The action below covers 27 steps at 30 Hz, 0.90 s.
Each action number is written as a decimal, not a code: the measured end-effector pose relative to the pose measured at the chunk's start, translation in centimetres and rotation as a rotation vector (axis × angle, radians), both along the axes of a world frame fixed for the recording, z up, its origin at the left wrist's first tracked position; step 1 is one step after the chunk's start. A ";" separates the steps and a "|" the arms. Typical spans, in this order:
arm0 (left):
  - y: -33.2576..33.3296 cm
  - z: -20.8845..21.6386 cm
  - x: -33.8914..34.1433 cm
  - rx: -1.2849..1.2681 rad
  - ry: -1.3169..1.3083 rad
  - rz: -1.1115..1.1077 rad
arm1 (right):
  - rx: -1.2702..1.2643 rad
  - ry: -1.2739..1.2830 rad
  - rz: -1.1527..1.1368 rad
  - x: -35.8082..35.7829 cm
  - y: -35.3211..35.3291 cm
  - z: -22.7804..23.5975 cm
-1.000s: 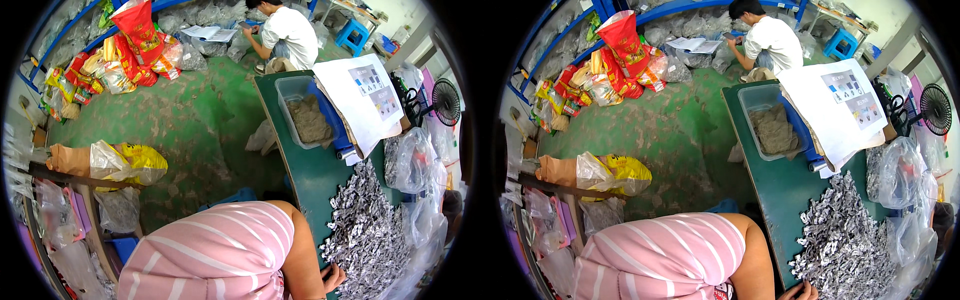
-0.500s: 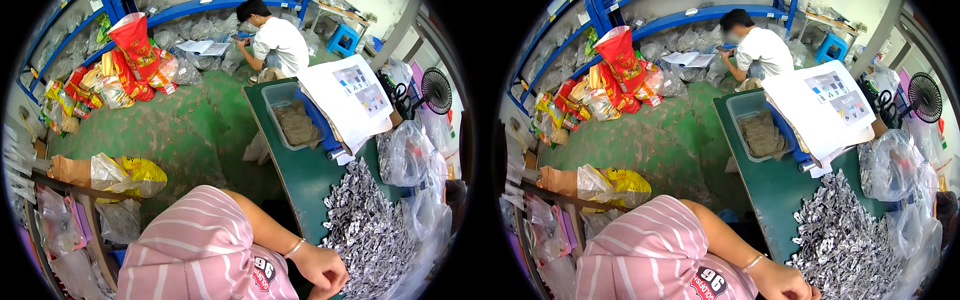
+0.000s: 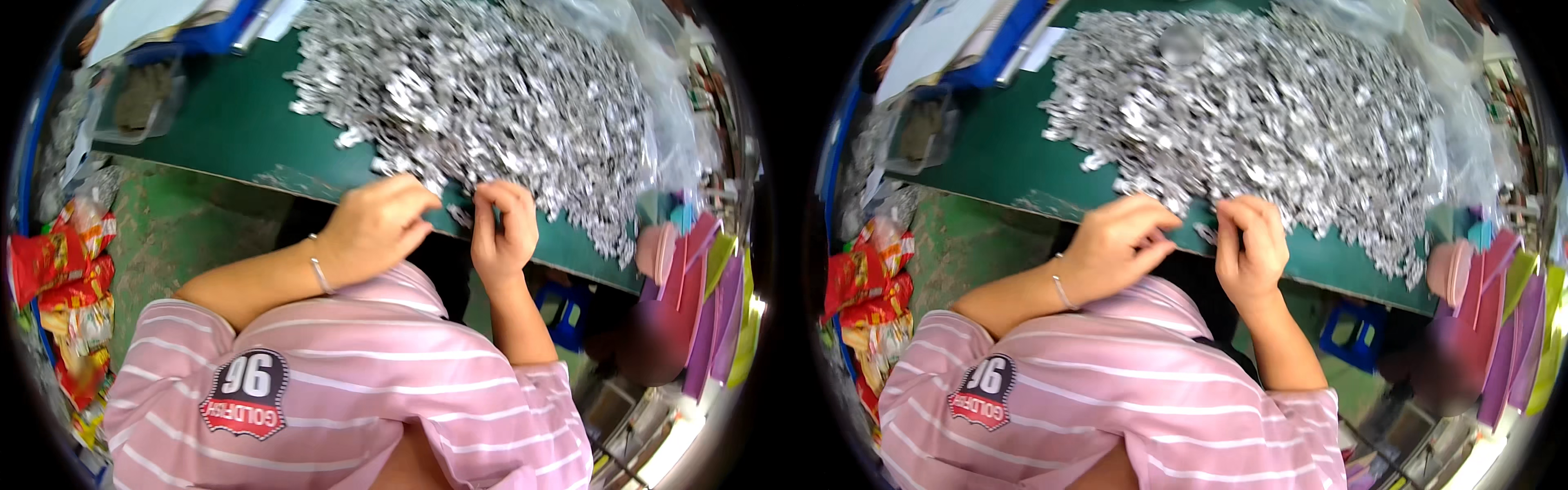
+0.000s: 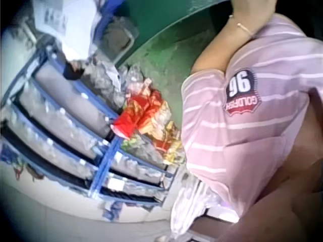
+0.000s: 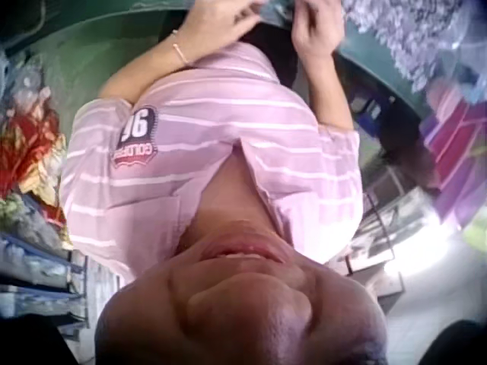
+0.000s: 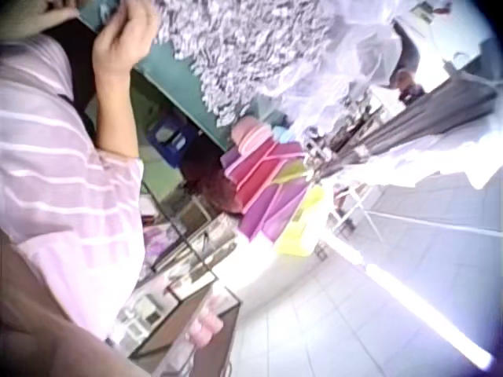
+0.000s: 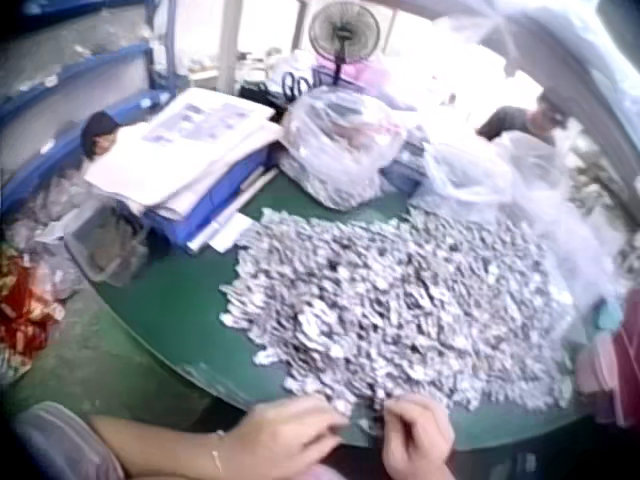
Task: The person picks up metal clips from a large pile on a desk, turns them over by hand, and sets them back down.
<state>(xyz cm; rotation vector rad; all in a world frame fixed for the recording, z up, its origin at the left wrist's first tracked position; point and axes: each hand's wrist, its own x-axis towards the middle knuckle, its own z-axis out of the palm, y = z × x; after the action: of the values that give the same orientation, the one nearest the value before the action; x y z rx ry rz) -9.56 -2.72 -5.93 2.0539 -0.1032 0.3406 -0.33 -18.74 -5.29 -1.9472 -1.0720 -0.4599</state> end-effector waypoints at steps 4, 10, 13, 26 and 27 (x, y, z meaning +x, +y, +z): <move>-1.0 -0.4 0.2 -0.090 0.032 -0.016 | 0.024 0.109 -0.074 -1.2 -2.6 -0.3; -0.6 -0.9 0.1 -0.024 -0.103 -0.019 | -0.318 0.148 -0.041 -2.2 -2.6 0.4; -0.7 -1.0 -0.1 -0.067 -0.092 0.009 | -0.302 0.085 -0.006 -2.1 -2.8 -0.7; -0.6 -1.0 0.0 -0.035 -0.113 -0.030 | -0.321 0.088 0.109 -1.6 -4.2 -0.4; -0.6 -1.0 0.1 -0.040 -0.119 -0.037 | -0.335 0.070 0.102 -1.6 -4.4 -0.4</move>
<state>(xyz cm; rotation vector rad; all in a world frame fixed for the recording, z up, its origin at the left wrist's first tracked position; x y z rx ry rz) -9.44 -3.33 -6.96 1.9892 -0.2048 0.4392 -1.93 -23.11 -5.65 -2.1665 -1.2591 -0.1615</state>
